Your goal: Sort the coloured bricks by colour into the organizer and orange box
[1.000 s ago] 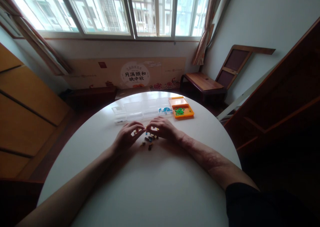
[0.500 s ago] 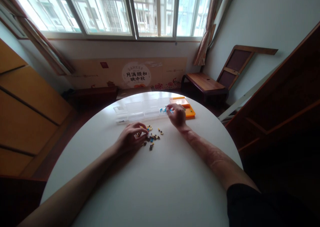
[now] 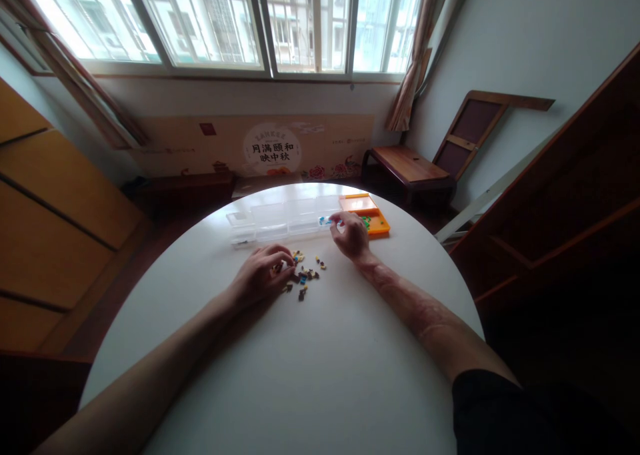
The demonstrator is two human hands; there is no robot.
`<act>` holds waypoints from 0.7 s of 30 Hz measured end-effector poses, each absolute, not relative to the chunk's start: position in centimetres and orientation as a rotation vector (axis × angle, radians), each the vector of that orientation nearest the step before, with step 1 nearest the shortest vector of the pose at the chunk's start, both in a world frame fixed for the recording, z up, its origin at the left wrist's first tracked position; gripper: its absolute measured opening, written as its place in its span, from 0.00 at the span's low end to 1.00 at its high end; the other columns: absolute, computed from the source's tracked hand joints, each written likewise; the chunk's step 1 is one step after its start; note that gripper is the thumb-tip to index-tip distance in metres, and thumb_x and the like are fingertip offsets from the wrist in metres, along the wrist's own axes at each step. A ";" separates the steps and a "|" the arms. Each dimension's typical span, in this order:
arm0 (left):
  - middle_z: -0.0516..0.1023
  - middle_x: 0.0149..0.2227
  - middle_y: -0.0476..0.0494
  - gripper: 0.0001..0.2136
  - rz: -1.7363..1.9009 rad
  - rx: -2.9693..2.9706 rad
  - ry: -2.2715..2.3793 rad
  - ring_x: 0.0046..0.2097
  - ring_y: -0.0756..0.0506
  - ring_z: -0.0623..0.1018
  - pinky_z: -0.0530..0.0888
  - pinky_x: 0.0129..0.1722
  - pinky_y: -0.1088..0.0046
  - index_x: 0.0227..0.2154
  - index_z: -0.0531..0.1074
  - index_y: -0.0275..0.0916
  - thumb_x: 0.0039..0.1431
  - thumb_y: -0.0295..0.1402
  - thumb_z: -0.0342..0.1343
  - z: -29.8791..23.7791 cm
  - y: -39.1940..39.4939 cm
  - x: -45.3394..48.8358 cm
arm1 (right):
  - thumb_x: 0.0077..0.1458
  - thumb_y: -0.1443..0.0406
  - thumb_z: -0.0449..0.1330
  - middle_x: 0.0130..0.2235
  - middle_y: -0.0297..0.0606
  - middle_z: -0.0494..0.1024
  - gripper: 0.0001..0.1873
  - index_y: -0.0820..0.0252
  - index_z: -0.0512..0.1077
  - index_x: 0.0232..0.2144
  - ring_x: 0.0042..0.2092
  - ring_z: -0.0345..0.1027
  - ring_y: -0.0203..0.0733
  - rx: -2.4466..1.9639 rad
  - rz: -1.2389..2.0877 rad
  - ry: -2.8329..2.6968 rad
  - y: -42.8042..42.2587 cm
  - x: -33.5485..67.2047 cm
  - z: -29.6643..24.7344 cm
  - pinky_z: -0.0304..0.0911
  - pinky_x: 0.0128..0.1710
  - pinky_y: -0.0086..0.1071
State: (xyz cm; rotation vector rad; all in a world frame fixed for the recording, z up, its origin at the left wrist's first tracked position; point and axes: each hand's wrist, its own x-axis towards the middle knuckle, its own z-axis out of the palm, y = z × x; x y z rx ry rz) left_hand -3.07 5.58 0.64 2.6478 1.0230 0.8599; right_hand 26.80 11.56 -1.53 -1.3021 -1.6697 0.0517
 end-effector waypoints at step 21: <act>0.84 0.48 0.43 0.06 0.879 2.764 1.103 0.50 0.40 0.83 0.72 0.54 0.59 0.41 0.80 0.43 0.74 0.33 0.58 0.8 5.4 -2.9 | 0.66 0.68 0.61 0.37 0.36 0.82 0.07 0.54 0.80 0.39 0.42 0.76 0.48 -1.070 0.003 -1.905 10.3 26.1 -0.8 0.66 0.53 0.44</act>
